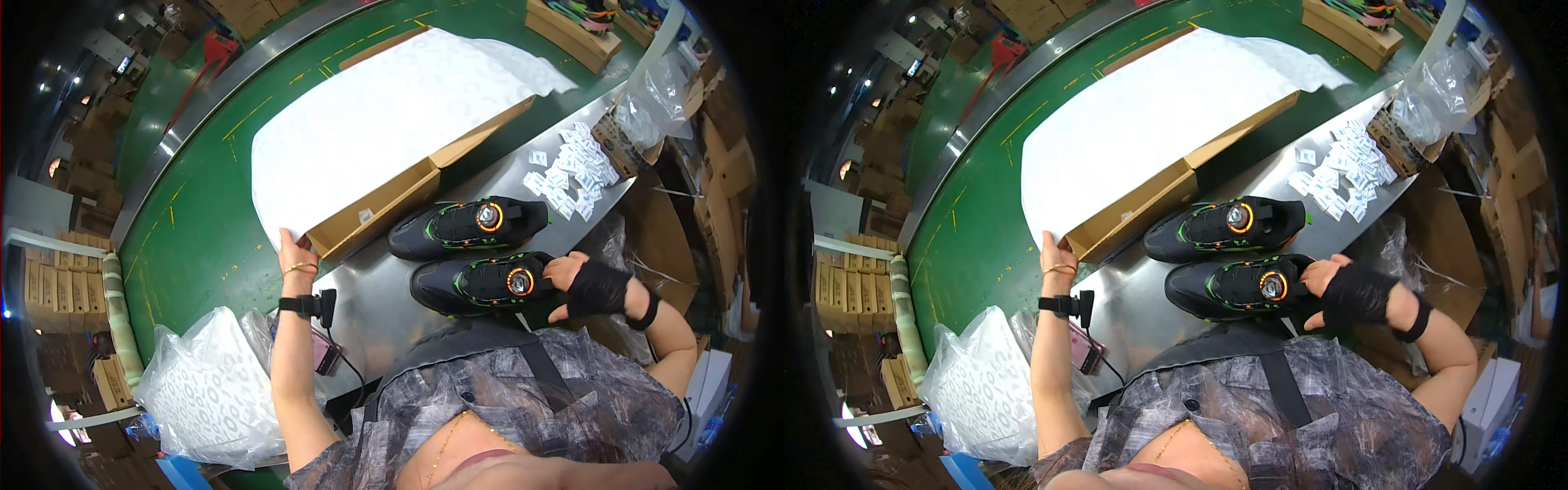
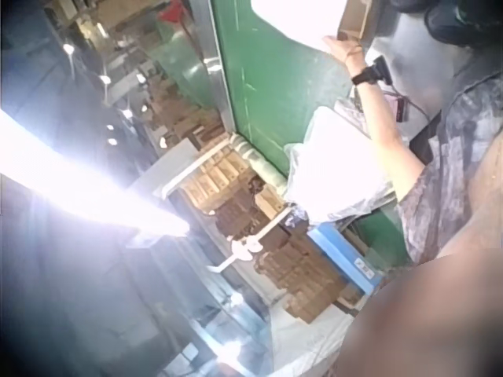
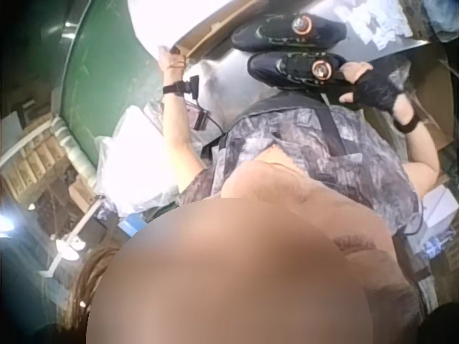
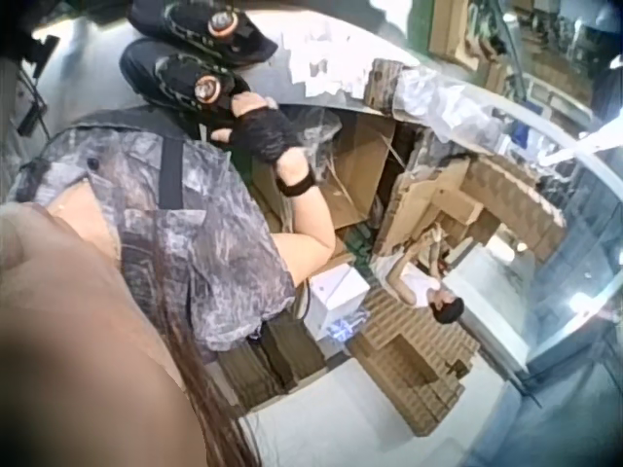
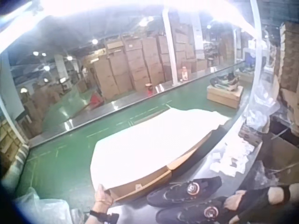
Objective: Packing finished sneakers into branded boxes with tissue paper and silica gel packets.
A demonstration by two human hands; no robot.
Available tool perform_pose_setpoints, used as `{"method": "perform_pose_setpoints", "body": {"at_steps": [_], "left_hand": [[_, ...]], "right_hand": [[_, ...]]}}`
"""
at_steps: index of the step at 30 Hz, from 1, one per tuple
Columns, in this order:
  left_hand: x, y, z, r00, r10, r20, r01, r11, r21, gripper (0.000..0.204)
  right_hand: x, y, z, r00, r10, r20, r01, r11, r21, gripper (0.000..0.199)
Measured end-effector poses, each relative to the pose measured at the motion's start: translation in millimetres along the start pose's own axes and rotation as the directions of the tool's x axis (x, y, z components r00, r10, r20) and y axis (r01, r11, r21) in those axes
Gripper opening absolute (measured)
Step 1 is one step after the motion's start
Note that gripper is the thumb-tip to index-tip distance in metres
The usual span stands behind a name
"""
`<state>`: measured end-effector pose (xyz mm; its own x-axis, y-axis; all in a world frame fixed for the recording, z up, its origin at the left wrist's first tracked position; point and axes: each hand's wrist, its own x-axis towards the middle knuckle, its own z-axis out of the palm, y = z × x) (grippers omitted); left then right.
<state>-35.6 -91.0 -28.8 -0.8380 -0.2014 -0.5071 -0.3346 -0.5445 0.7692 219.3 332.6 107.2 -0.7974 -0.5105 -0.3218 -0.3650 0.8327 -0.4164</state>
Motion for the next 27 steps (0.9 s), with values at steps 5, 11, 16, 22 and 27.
{"method": "perform_pose_setpoints", "body": {"at_steps": [5, 11, 16, 22, 27], "left_hand": [[-10, -19, -11, 0.99, -0.13, 0.049, 0.134, 0.987, -0.09, 0.05], [-35, -19, -5, 0.99, -0.13, -0.056, 0.127, 0.99, -0.063, 0.051], [-45, 0, -25, 0.973, 0.206, -0.106, -0.171, 0.947, 0.271, 0.057], [-74, 38, 0, 0.861, 0.509, 0.019, -0.394, 0.642, 0.658, 0.053], [-58, 38, 45, 0.455, 0.745, 0.488, -0.858, 0.219, 0.465, 0.031]], "right_hand": [[17, -10, 29, 0.985, -0.04, -0.169, -0.045, 0.881, -0.471, 0.028], [64, -40, -52, 0.928, -0.253, -0.273, 0.243, 0.967, -0.072, 0.02], [105, -58, -130, 0.976, 0.197, -0.089, -0.029, 0.528, 0.849, 0.024], [245, -15, -105, 0.833, 0.367, -0.415, 0.163, 0.552, 0.818, 0.029], [344, -13, -55, 0.839, 0.355, -0.412, 0.146, 0.583, 0.799, 0.029]]}}
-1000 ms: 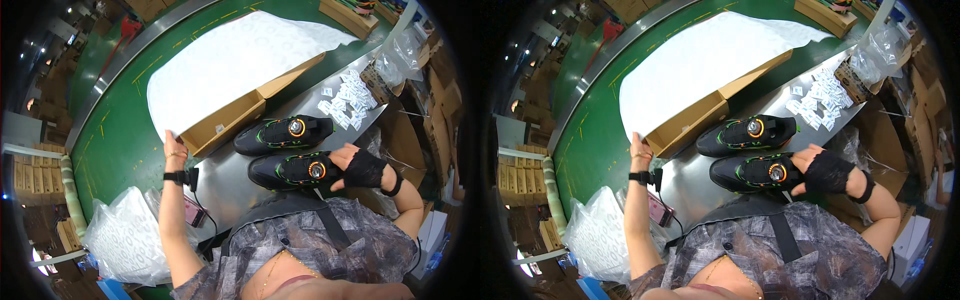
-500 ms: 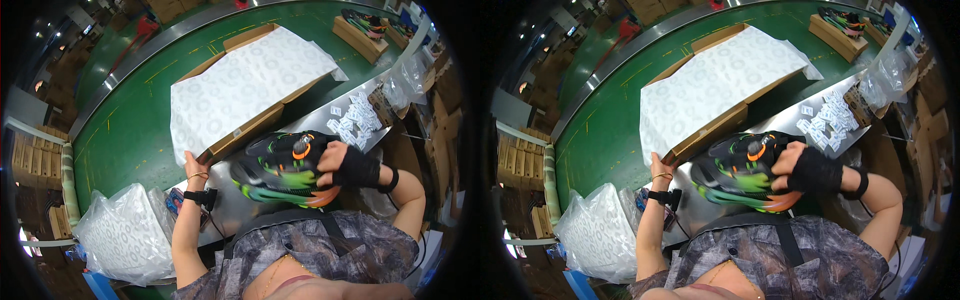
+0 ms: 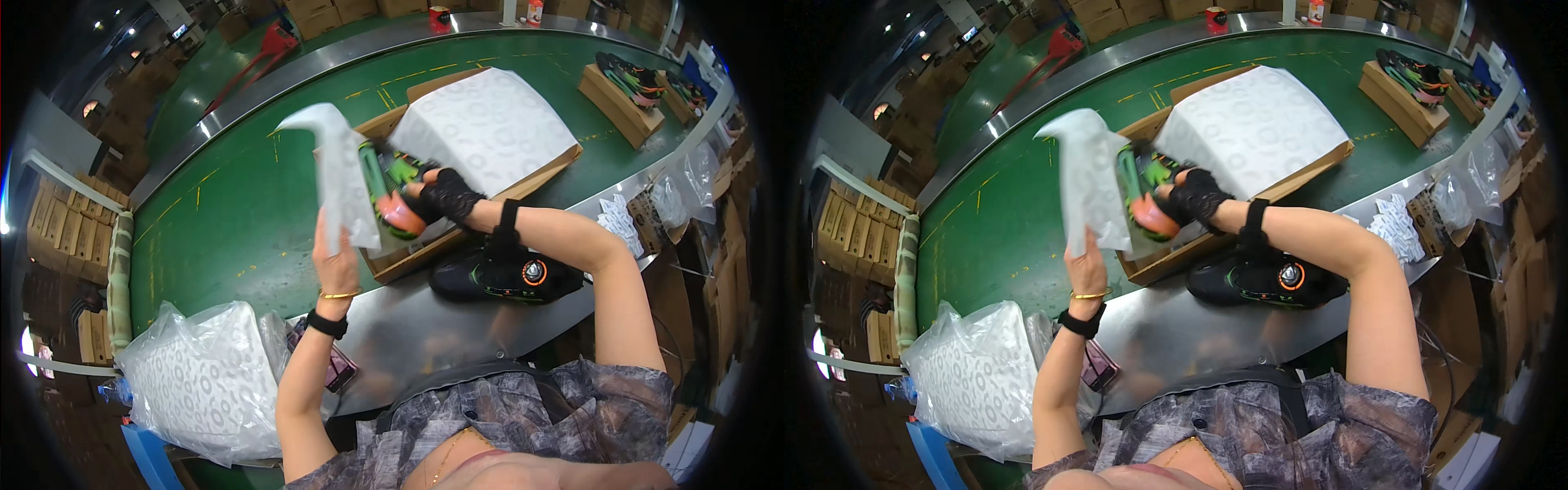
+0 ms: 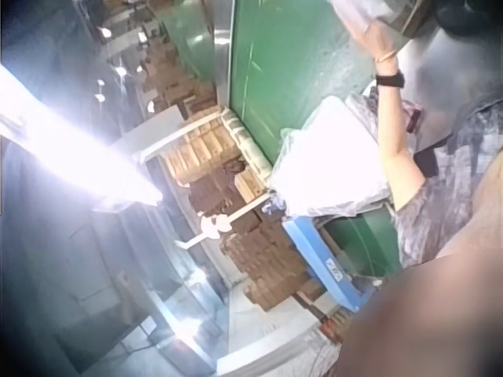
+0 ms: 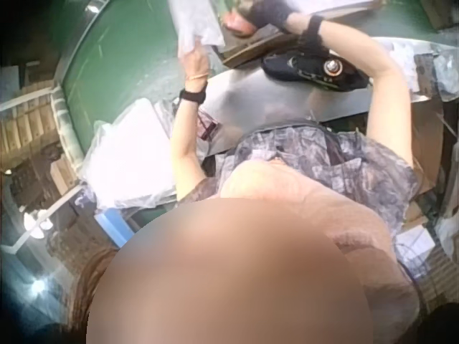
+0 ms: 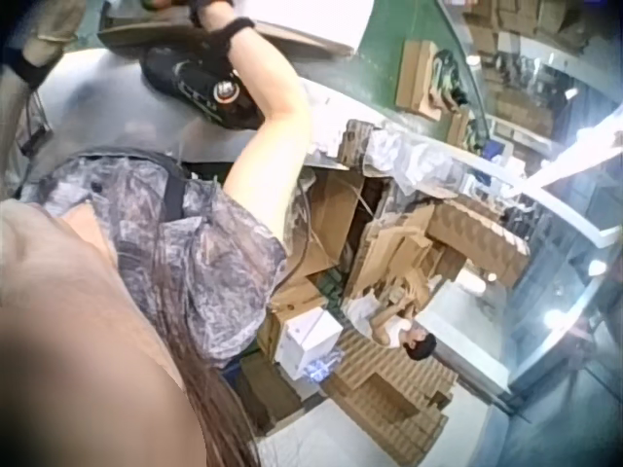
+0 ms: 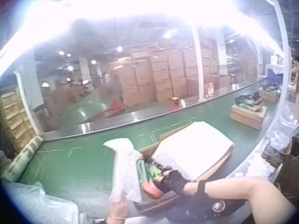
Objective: Packing finished sneakers into branded boxes with tissue paper and silica gel packets.
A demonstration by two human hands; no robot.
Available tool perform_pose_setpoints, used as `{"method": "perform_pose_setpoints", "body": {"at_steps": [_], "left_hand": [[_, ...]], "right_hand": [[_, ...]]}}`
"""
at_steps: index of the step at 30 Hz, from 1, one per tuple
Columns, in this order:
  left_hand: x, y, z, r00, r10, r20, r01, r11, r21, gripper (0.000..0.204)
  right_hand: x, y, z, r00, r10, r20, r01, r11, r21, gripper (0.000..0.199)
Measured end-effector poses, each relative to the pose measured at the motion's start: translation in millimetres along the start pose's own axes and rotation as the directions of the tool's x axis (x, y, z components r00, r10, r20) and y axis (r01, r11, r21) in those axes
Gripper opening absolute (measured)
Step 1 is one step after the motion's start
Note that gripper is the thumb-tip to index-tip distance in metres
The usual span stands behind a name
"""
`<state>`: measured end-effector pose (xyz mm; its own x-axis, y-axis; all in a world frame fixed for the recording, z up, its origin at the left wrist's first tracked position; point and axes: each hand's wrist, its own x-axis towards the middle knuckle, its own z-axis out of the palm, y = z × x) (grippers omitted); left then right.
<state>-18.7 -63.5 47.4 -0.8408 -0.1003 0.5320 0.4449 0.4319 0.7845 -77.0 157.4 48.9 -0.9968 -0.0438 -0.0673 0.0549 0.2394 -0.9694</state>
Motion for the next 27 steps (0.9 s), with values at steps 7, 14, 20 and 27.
{"method": "perform_pose_setpoints", "body": {"at_steps": [7, 14, 20, 27], "left_hand": [[26, 15, 37, 0.727, -0.094, 0.68, -0.156, 0.942, 0.297, 0.06], [9, 45, 45, 0.723, 0.095, 0.684, -0.329, 0.918, 0.22, 0.058], [-47, 72, 40, 0.742, 0.249, 0.623, -0.278, 0.959, -0.052, 0.032], [-61, 110, 76, 0.633, 0.384, 0.672, -0.42, 0.9, -0.118, 0.068]], "right_hand": [[-18, -31, 16, 0.79, 0.129, 0.599, 0.306, 0.765, -0.567, 0.034], [-125, -65, -109, 0.947, -0.134, 0.293, 0.254, 0.869, -0.424, 0.028], [-223, -60, -155, 0.967, 0.24, -0.088, -0.255, 0.89, -0.377, 0.019], [-264, 18, -119, 0.981, -0.14, -0.134, 0.046, 0.839, -0.543, 0.045]]}}
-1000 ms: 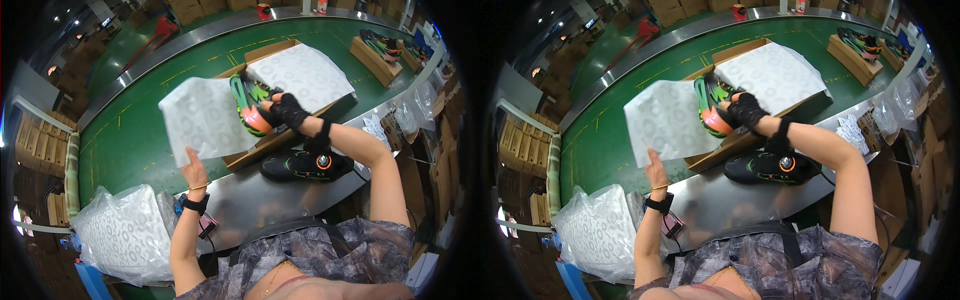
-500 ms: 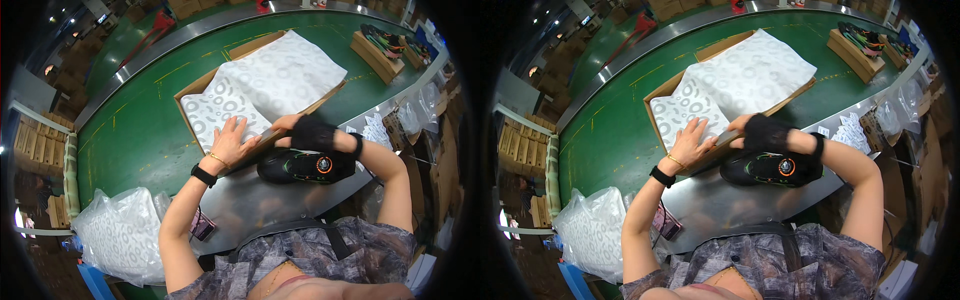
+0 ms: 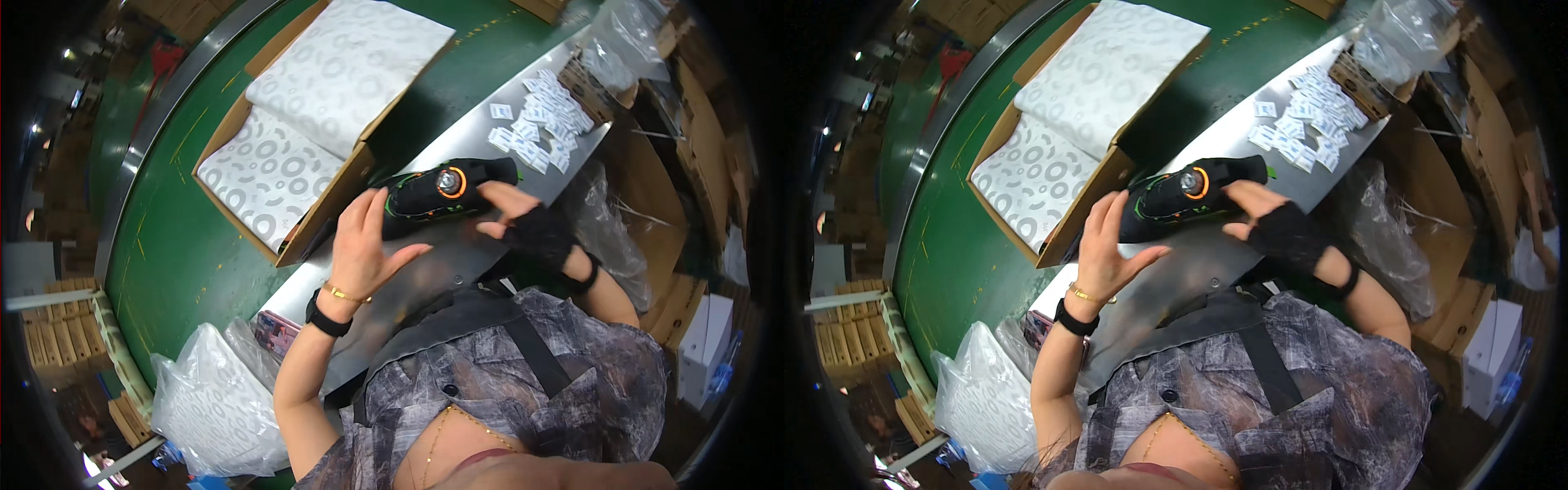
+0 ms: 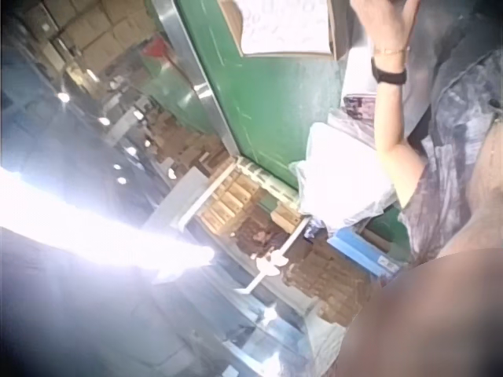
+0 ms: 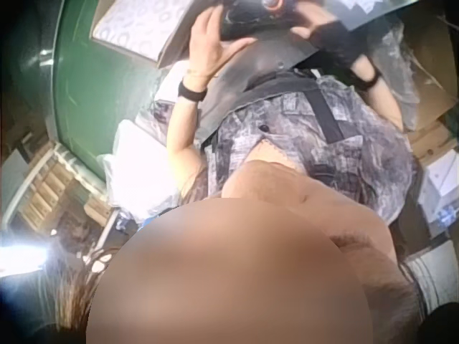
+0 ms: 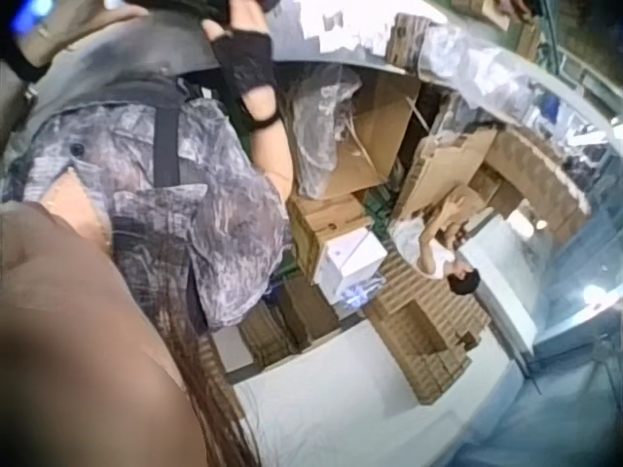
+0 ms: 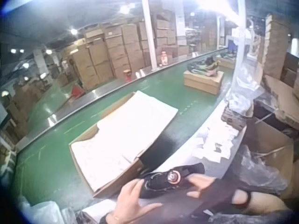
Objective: Packing finished sneakers into branded boxes with tissue paper and silica gel packets.
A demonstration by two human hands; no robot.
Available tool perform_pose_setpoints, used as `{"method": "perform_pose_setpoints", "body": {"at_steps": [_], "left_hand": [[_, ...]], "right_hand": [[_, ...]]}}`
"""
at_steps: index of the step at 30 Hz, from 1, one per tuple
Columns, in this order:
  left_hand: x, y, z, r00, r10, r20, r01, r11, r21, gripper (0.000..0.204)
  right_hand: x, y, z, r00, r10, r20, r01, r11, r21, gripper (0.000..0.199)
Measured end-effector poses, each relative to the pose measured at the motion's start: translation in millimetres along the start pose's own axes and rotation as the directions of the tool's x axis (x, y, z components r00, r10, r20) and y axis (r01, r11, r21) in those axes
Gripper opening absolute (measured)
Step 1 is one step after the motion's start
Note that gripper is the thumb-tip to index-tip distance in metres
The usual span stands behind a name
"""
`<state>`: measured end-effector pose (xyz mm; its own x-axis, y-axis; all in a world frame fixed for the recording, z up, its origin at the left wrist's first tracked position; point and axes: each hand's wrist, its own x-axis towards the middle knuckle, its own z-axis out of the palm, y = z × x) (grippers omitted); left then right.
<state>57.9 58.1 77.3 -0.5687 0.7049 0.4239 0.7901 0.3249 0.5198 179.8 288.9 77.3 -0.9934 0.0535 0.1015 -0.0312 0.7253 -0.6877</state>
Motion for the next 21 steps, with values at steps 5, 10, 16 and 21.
{"method": "perform_pose_setpoints", "body": {"at_steps": [5, 10, 16, 21], "left_hand": [[19, 8, 20, 0.981, -0.081, 0.177, 0.05, 0.984, 0.173, 0.089], [8, -6, 12, 0.968, -0.132, 0.214, 0.186, 0.948, -0.256, 0.091], [-10, 25, -36, 0.712, -0.691, 0.127, 0.618, 0.529, -0.582, 0.05], [-26, -5, -74, 0.813, -0.578, -0.066, 0.338, 0.562, -0.755, 0.055]], "right_hand": [[10, -20, 34, 0.974, -0.163, -0.158, 0.123, 0.965, -0.233, 0.025], [21, -73, 9, 0.913, -0.405, 0.04, 0.376, 0.8, -0.467, 0.014], [47, -127, -3, 0.6, -0.762, -0.243, 0.716, 0.647, -0.26, 0.011], [62, -103, -19, 0.634, -0.717, -0.29, 0.759, 0.648, 0.06, 0.025]]}}
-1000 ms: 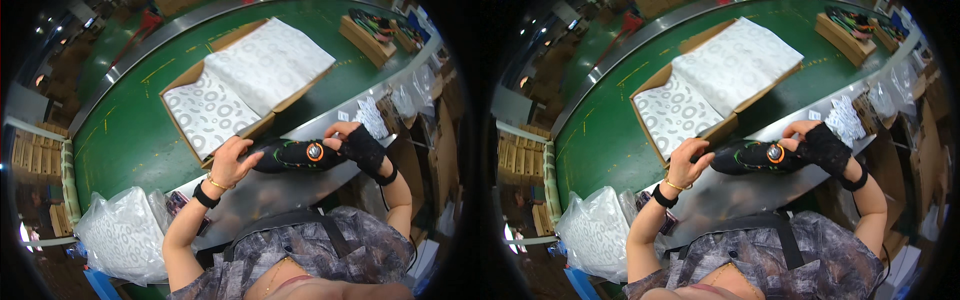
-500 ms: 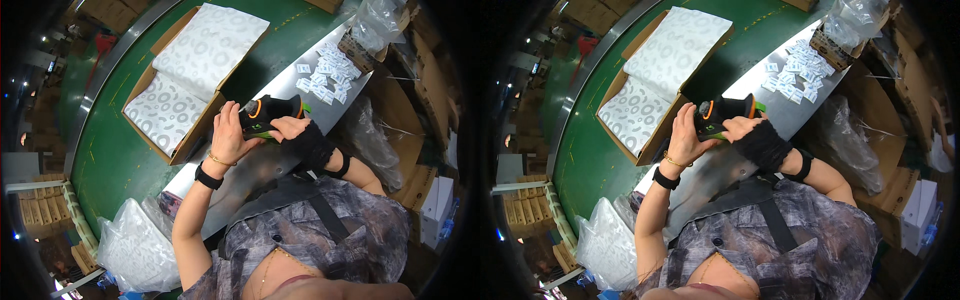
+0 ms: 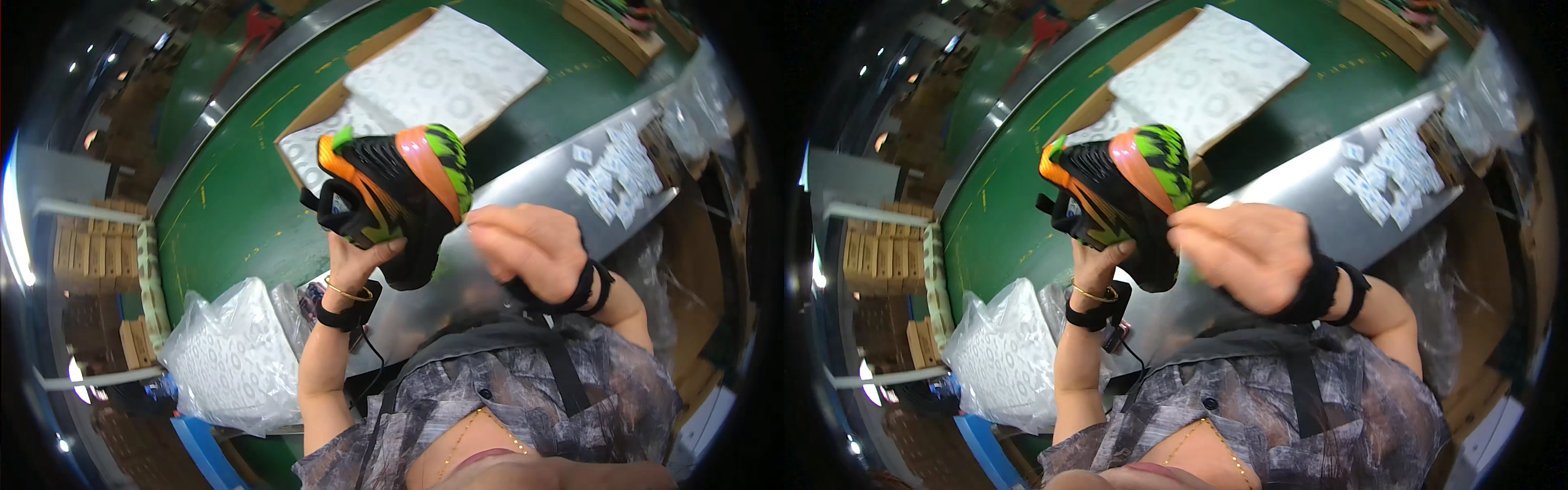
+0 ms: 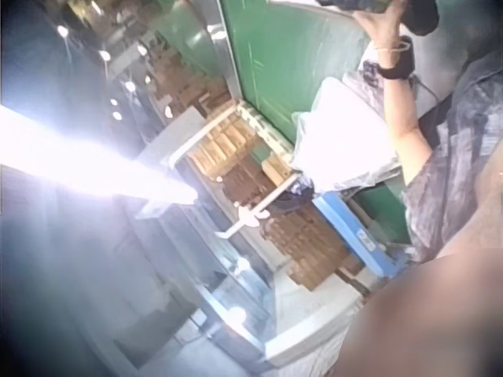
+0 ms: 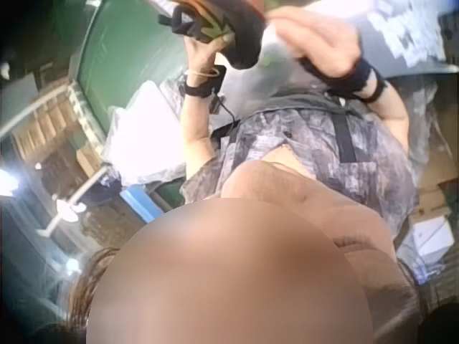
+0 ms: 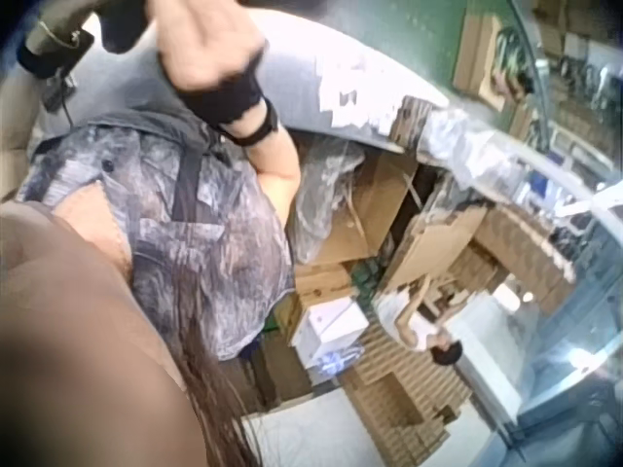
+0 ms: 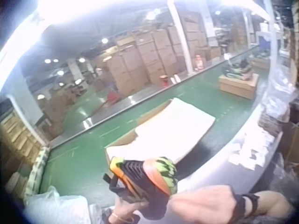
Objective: Packing finished sneakers into branded boxes with tissue paper and silica gel packets.
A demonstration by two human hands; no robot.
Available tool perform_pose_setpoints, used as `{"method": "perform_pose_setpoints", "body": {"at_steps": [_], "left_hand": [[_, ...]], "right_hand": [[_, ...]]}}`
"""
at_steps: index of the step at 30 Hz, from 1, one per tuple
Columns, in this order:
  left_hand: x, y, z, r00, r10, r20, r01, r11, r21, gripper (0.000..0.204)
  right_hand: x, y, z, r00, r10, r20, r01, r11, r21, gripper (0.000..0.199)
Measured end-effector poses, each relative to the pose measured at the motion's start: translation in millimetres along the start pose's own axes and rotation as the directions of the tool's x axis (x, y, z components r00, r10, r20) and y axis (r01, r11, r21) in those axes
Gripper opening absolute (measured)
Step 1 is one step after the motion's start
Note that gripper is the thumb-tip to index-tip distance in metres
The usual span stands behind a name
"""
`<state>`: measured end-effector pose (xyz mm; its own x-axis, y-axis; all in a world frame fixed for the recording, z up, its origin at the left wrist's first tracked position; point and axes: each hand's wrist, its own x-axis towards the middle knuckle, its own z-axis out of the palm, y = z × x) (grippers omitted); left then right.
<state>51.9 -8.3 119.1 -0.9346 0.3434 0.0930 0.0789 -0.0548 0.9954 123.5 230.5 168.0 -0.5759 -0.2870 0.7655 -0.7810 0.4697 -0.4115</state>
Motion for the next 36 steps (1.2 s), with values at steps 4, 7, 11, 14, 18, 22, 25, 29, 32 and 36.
{"method": "perform_pose_setpoints", "body": {"at_steps": [4, 7, 11, 14, 18, 22, 25, 29, 32, 36], "left_hand": [[30, 12, -28, 0.98, -0.121, -0.157, 0.065, 0.944, -0.323, 0.042], [77, -1, -68, 0.925, -0.341, -0.168, 0.187, 0.793, -0.58, 0.039], [134, -40, -97, 0.9, -0.409, -0.151, 0.199, 0.693, -0.693, 0.039], [164, -77, -97, 0.872, -0.485, -0.064, 0.306, 0.643, -0.702, 0.05], [178, -99, -74, 0.556, -0.831, 0.001, 0.798, 0.534, -0.279, 0.075], [175, -93, -71, 0.551, -0.833, 0.048, 0.817, 0.527, -0.234, 0.075], [154, -78, -69, 0.643, -0.764, 0.057, 0.746, 0.607, -0.273, 0.071], [106, -35, -88, 0.871, -0.487, -0.064, 0.448, 0.842, -0.3, 0.052], [80, -51, -141, 0.855, -0.351, -0.382, 0.265, 0.929, -0.26, 0.061], [63, -72, -130, 0.819, -0.519, -0.247, 0.505, 0.855, -0.122, 0.078]], "right_hand": [[-25, 44, 29, 0.968, 0.215, -0.13, -0.231, 0.965, -0.121, 0.018], [-55, 81, 47, 0.808, 0.575, 0.129, -0.587, 0.804, 0.09, 0.025], [-65, 116, 66, 0.445, 0.792, 0.419, -0.85, 0.226, 0.476, 0.066], [-50, 142, 83, 0.385, 0.776, 0.5, -0.752, -0.051, 0.657, 0.061], [-29, 151, 115, 0.197, 0.881, 0.431, -0.539, -0.27, 0.798, 0.037], [-27, 160, 118, 0.196, 0.962, 0.192, -0.717, 0.007, 0.697, 0.024], [-30, 163, 117, 0.35, 0.936, -0.03, -0.912, 0.348, 0.216, 0.028], [-34, 173, 122, 0.791, 0.511, -0.335, -0.582, 0.798, -0.158, 0.053], [-32, 155, 117, 0.963, 0.259, -0.07, -0.243, 0.73, -0.639, 0.049], [-57, 154, 126, 0.926, 0.33, 0.184, -0.117, 0.713, -0.691, 0.049]]}}
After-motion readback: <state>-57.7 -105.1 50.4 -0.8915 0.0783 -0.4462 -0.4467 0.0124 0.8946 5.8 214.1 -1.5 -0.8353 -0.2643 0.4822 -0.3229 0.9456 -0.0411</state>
